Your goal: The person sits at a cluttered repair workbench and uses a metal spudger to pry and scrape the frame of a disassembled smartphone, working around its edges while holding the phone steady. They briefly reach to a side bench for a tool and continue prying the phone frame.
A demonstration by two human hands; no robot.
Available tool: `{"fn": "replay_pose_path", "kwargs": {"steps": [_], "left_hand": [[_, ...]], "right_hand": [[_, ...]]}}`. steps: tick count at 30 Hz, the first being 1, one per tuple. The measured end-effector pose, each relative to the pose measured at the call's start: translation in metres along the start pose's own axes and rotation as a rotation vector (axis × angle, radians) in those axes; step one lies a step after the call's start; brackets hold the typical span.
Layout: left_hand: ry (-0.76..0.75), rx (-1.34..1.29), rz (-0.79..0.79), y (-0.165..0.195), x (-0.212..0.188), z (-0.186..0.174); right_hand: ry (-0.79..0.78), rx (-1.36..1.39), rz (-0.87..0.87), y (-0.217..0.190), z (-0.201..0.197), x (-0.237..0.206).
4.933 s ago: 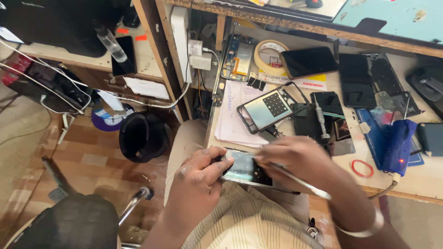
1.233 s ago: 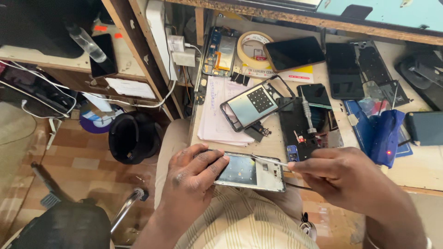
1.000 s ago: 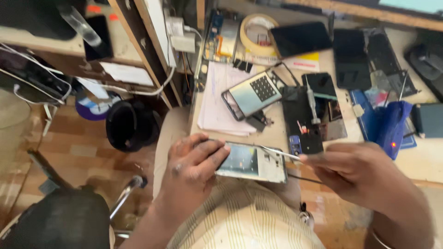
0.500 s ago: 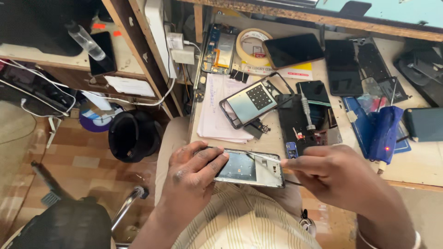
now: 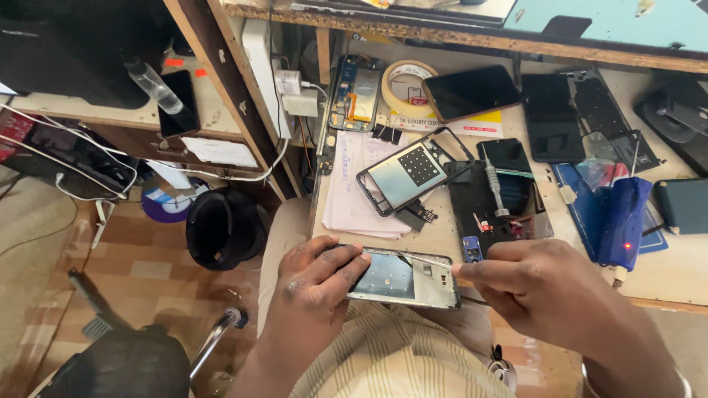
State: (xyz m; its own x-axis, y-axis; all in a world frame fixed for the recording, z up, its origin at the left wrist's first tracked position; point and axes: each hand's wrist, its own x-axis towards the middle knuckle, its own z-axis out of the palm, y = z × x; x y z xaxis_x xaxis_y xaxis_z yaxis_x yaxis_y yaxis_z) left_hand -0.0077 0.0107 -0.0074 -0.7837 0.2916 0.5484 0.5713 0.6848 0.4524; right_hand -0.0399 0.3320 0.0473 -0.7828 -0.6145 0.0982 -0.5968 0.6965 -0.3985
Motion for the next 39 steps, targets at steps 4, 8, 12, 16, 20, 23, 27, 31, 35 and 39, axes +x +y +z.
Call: {"fn": "replay_pose_path", "kwargs": {"steps": [4, 8, 12, 16, 20, 23, 27, 31, 35, 39], "left_hand": [[0.001, -0.031, 0.001, 0.0, 0.0, -0.001], [-0.016, -0.041, 0.006, 0.0, -0.001, -0.005], [-0.026, -0.018, 0.002, 0.0, 0.002, -0.002], [-0.006, -0.047, -0.005, 0.001, 0.0, -0.002], [-0.008, -0.035, -0.009, 0.001, 0.0, -0.002], [-0.002, -0.025, 0.017, 0.003, 0.002, -0.002], [0.04, -0.031, -0.016, 0.006, 0.003, -0.004], [0.02, -0.042, -0.01, 0.005, 0.003, -0.005], [-0.001, -0.057, 0.0, 0.004, 0.002, -0.004], [0.042, -0.054, -0.004, 0.004, 0.001, -0.003]], "right_hand": [[-0.069, 0.04, 0.144, 0.001, -0.018, -0.001], [0.004, 0.105, 0.118, -0.004, -0.011, 0.0], [0.063, 0.181, 0.003, -0.006, 0.014, 0.017], [-0.037, 0.061, 0.133, -0.004, -0.003, 0.007], [-0.023, 0.115, 0.228, -0.012, -0.017, 0.0], [0.033, 0.085, 0.075, -0.023, -0.002, 0.018], [0.054, 0.103, -0.024, -0.03, -0.001, 0.03], [-0.076, 0.071, 0.184, -0.023, -0.021, 0.019], [-0.007, 0.097, 0.096, -0.025, -0.001, 0.025], [0.038, 0.134, -0.003, -0.03, 0.012, 0.033]]}}
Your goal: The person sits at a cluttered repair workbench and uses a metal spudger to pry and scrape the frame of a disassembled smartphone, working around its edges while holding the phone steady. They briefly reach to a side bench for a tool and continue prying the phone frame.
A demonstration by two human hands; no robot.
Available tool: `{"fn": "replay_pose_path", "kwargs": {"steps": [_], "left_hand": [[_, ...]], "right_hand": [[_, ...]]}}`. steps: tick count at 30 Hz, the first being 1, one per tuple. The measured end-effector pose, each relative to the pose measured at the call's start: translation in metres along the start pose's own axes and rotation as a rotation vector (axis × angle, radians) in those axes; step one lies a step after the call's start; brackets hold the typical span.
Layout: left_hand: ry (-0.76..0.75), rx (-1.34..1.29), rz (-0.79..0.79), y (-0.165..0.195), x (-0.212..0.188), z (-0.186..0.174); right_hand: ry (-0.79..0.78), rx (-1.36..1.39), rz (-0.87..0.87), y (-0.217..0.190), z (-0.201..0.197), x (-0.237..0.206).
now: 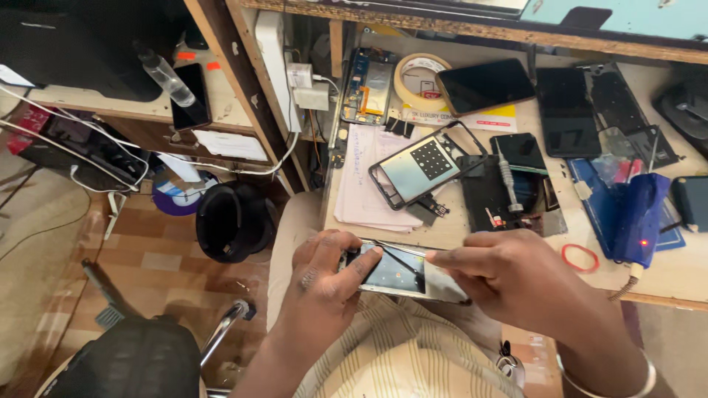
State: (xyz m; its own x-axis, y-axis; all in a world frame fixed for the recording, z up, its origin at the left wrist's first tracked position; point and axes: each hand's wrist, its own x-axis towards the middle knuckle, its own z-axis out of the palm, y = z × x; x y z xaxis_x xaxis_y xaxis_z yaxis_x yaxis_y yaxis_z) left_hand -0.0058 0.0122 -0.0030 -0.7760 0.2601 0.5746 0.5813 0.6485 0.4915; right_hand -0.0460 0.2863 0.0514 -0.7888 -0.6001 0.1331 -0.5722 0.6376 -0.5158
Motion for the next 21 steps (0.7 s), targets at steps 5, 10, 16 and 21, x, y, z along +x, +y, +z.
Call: {"fn": "replay_pose_path", "kwargs": {"steps": [5, 10, 16, 21], "left_hand": [[-0.017, -0.025, 0.001, -0.002, -0.001, -0.002], [-0.011, -0.003, 0.025, -0.002, -0.001, -0.002], [-0.003, 0.004, 0.023, -0.002, 0.0, -0.004], [-0.038, -0.003, 0.013, -0.002, -0.001, -0.006]], "right_hand": [[-0.074, -0.071, 0.196, 0.0, -0.021, -0.012], [-0.022, -0.04, -0.002, -0.006, 0.002, 0.003], [-0.06, -0.041, 0.077, -0.014, -0.016, 0.006], [-0.057, -0.05, 0.05, -0.013, -0.01, 0.004]]}}
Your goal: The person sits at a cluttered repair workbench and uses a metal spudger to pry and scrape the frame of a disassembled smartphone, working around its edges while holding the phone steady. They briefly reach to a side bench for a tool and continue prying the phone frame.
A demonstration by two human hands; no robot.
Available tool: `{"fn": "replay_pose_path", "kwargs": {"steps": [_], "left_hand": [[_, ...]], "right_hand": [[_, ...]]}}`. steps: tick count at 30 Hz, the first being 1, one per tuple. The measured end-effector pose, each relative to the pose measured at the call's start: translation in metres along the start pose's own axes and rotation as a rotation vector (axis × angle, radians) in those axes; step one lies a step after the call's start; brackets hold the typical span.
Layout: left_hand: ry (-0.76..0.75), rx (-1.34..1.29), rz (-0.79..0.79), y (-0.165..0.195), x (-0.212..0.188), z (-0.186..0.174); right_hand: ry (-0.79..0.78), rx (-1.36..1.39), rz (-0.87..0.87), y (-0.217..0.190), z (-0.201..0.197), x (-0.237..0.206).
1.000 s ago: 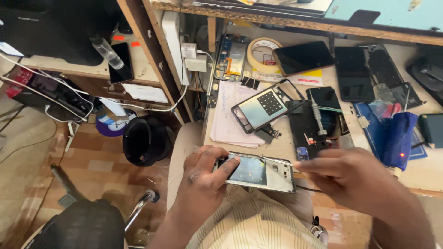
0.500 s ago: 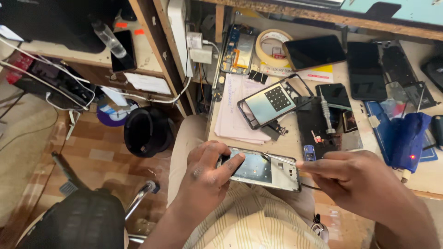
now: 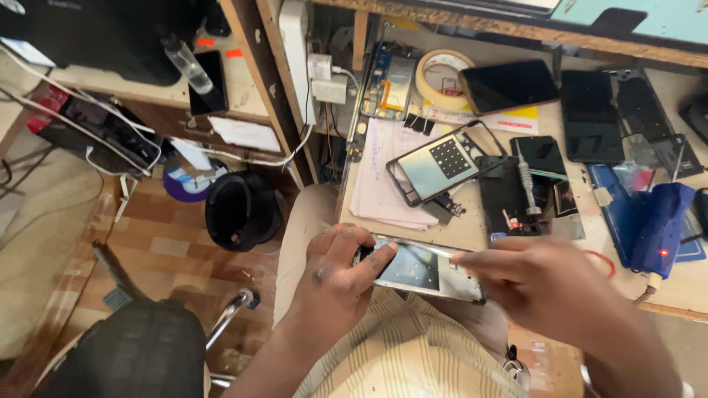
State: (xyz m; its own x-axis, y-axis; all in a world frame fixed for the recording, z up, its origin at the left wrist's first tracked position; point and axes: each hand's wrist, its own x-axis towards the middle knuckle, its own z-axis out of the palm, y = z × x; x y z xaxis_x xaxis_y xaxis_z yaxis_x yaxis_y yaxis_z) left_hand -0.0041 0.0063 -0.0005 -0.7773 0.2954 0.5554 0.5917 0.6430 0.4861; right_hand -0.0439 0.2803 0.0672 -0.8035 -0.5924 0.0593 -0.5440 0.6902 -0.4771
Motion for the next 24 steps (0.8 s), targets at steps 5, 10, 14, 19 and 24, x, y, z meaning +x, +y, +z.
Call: {"fn": "replay_pose_path", "kwargs": {"steps": [5, 10, 14, 19, 24], "left_hand": [[0.029, 0.001, 0.005, 0.002, 0.002, 0.002], [0.044, 0.021, 0.002, 0.0, 0.001, 0.003], [-0.003, 0.015, 0.006, -0.002, -0.001, 0.002], [0.054, 0.024, 0.04, -0.002, -0.001, 0.004], [0.089, 0.031, 0.043, -0.001, -0.002, 0.003]], "right_hand": [[-0.003, -0.06, -0.059, -0.001, 0.01, 0.012], [-0.002, 0.026, 0.079, 0.001, -0.009, 0.004], [0.06, 0.05, -0.088, 0.001, 0.009, 0.018], [-0.004, 0.02, -0.062, -0.001, 0.011, 0.028], [0.029, 0.067, -0.073, -0.004, -0.006, 0.017]]}}
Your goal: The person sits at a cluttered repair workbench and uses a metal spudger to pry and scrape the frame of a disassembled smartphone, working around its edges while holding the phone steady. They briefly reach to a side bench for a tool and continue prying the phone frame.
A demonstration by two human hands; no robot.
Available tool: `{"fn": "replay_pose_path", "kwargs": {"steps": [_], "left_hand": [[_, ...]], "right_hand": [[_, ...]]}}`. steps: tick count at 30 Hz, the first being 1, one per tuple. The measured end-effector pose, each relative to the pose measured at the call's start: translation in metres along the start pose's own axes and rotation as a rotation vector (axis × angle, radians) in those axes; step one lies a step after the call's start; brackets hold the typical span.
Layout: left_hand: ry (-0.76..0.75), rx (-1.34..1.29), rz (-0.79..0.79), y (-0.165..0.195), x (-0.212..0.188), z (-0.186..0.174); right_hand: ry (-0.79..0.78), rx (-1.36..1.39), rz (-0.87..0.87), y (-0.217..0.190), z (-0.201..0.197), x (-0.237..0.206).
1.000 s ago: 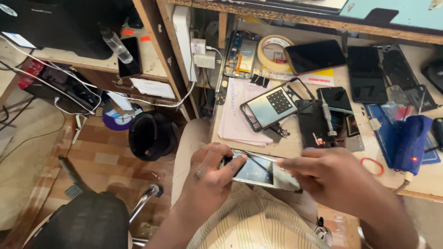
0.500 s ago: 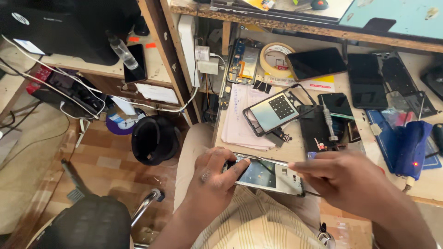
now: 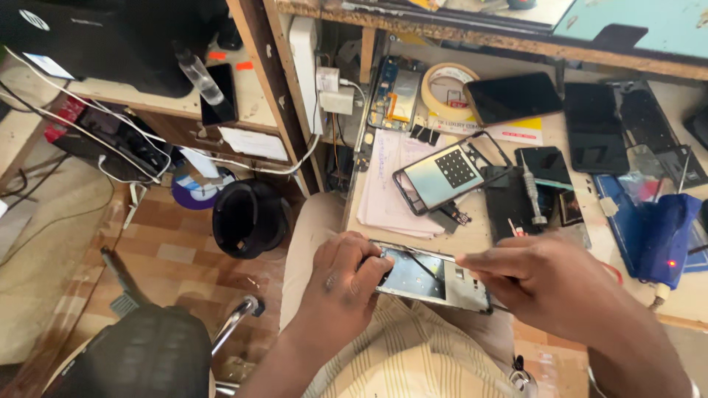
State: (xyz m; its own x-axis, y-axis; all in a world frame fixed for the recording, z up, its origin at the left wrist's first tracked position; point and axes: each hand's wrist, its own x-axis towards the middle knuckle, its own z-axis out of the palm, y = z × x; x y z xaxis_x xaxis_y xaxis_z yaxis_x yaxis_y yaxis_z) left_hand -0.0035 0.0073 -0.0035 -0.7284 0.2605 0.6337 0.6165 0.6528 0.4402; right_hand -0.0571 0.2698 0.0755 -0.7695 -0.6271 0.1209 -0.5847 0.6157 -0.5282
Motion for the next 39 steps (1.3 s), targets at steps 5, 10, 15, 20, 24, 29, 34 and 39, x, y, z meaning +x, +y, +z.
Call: {"fn": "replay_pose_path", "kwargs": {"steps": [5, 10, 15, 20, 24, 29, 34, 39], "left_hand": [[-0.057, -0.021, -0.035, 0.0, 0.001, 0.002], [-0.018, -0.017, -0.016, -0.002, 0.0, 0.005], [-0.033, 0.006, -0.013, -0.004, -0.003, 0.007], [-0.017, 0.012, -0.045, -0.002, -0.002, 0.01], [0.071, 0.005, -0.064, 0.0, -0.001, 0.018], [0.142, 0.003, -0.061, 0.002, -0.001, 0.025], [0.153, 0.003, -0.066, 0.0, -0.001, 0.026], [0.169, 0.007, -0.076, -0.001, -0.002, 0.03]], "right_hand": [[0.008, -0.05, -0.014, 0.003, 0.027, 0.007], [0.039, -0.055, -0.041, 0.009, -0.002, -0.011], [-0.008, -0.085, 0.263, 0.001, -0.007, -0.027], [0.041, -0.065, 0.14, 0.001, 0.013, -0.018], [-0.034, -0.138, 0.318, 0.013, -0.017, -0.038], [0.07, -0.194, 0.283, 0.013, -0.008, -0.045], [0.087, -0.162, 0.152, 0.011, 0.001, -0.036], [0.015, -0.225, 0.454, 0.02, -0.025, -0.052]]}}
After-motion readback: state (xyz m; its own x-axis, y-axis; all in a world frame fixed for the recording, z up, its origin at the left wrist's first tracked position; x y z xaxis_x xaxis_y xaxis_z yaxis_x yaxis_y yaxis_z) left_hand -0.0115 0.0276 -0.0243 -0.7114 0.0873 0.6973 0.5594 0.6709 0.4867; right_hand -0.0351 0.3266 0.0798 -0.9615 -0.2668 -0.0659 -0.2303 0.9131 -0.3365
